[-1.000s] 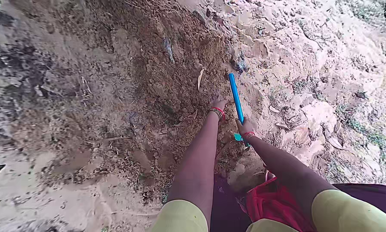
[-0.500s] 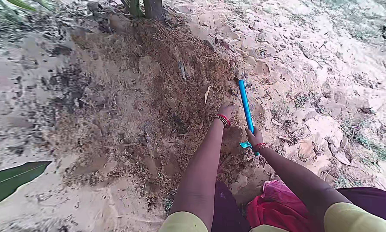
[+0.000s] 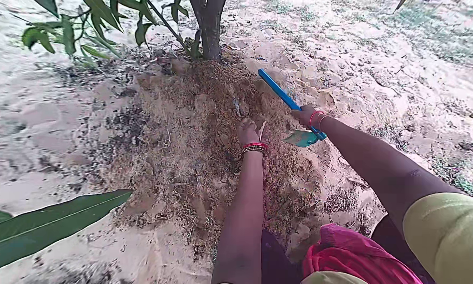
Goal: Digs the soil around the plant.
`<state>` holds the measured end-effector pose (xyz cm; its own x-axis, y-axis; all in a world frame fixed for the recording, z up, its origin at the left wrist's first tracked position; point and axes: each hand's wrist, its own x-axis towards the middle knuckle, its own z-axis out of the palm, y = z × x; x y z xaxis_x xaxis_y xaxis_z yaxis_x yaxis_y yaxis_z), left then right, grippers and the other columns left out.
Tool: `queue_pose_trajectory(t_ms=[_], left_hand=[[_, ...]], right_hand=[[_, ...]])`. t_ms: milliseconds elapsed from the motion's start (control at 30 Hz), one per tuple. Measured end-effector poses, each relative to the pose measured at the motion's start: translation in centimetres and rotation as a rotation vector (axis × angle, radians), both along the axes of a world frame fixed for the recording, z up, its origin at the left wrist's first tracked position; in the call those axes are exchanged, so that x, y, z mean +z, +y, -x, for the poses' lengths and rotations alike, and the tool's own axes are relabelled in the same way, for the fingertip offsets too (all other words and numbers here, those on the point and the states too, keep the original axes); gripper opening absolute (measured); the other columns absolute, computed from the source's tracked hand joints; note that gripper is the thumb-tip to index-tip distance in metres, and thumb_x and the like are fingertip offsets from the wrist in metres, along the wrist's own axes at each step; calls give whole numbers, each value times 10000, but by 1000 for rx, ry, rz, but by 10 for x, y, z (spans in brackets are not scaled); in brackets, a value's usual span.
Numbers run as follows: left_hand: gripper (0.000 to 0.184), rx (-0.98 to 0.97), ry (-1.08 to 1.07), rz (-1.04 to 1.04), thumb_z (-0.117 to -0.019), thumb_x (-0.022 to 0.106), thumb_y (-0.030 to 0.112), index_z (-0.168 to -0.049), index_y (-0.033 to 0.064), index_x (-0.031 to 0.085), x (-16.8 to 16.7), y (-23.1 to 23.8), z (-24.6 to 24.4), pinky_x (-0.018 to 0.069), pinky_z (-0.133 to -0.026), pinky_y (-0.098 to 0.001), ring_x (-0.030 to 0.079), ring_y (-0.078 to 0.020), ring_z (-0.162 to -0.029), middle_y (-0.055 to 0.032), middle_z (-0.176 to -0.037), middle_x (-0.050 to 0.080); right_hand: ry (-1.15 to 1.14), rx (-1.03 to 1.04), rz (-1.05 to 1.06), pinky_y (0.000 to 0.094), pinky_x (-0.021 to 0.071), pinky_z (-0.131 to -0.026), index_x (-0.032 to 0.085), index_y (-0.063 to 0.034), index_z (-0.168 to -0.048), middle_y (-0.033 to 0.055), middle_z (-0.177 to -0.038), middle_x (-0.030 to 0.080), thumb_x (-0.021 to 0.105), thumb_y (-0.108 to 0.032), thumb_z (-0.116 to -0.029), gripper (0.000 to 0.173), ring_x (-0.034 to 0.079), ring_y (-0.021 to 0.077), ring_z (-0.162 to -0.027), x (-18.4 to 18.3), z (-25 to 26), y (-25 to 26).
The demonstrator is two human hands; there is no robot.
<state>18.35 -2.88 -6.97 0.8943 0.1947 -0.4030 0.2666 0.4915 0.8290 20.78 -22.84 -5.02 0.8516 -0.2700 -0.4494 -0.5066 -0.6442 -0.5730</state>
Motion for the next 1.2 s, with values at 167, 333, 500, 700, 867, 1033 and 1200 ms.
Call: queue_pose_trajectory(t_ms=[167, 333, 500, 700, 867, 1033, 1200], left_hand=[[342, 187, -30, -34, -1067, 475, 67, -1408, 74, 443, 21, 42, 1, 514, -765, -273, 582, -129, -901, -98, -1135, 549], [320, 144, -123, -45, -1047, 458, 19, -1360, 80, 446, 51, 43, 69, 519, -856, -295, 615, -133, -1029, -66, -1193, 586], [337, 111, 99, -186, -1034, 494, -12, -1363, 51, 467, -5, 40, 100, 506, -799, -292, 610, -132, -972, -95, -1192, 589], [466, -171, 181, -612, -1015, 555, 3, -1464, -35, 436, -51, 90, 82, 480, -1006, -456, 584, -300, -1196, -252, -1366, 561], [567, 4, 107, -524, -993, 610, 23, -1506, -20, 369, -38, 81, 68, 490, -949, -405, 561, -272, -1165, -243, -1426, 498], [632, 197, 176, -519, -967, 640, 18, -1530, -22, 355, -38, 78, 55, 418, -1116, -448, 489, -323, -1367, -259, -1498, 468], [631, 299, 267, -496, -958, 643, 43, -1526, -13, 375, -38, 93, 57, 450, -1078, -483, 534, -341, -1317, -264, -1458, 507]], right_hand=[[260, 6, 13, 434, 476, -674, 593, 24, -1199, 145, -848, 562, 461, -449, -1102, 501, 538, 243, -688, -102, 95, -14], [150, -101, 25, 559, 472, -1010, 593, 59, -1302, 282, -1183, 667, 494, -345, -1085, 469, 651, 396, -1140, -200, 173, 4], [80, -82, 32, 580, 458, -1040, 562, 53, -1371, 302, -1227, 661, 497, -347, -1085, 496, 634, 430, -1198, -228, 148, -10], [18, -10, 23, 592, 466, -1017, 567, 55, -1368, 301, -1183, 674, 510, -320, -1078, 477, 649, 437, -1155, -216, 154, -1], [-66, 2, -23, 591, 480, -975, 596, 69, -1308, 300, -1118, 676, 531, -299, -1080, 438, 660, 430, -1074, -169, 134, 17], [-260, 193, -51, 600, 498, -825, 610, 62, -1196, 264, -970, 656, 523, -334, -1083, 421, 657, 407, -892, -76, 57, 56], [-278, 252, -207, 342, 476, -593, 563, -2, -1239, 74, -803, 524, 452, -393, -1109, 427, 502, 158, -590, 21, -5, 93]])
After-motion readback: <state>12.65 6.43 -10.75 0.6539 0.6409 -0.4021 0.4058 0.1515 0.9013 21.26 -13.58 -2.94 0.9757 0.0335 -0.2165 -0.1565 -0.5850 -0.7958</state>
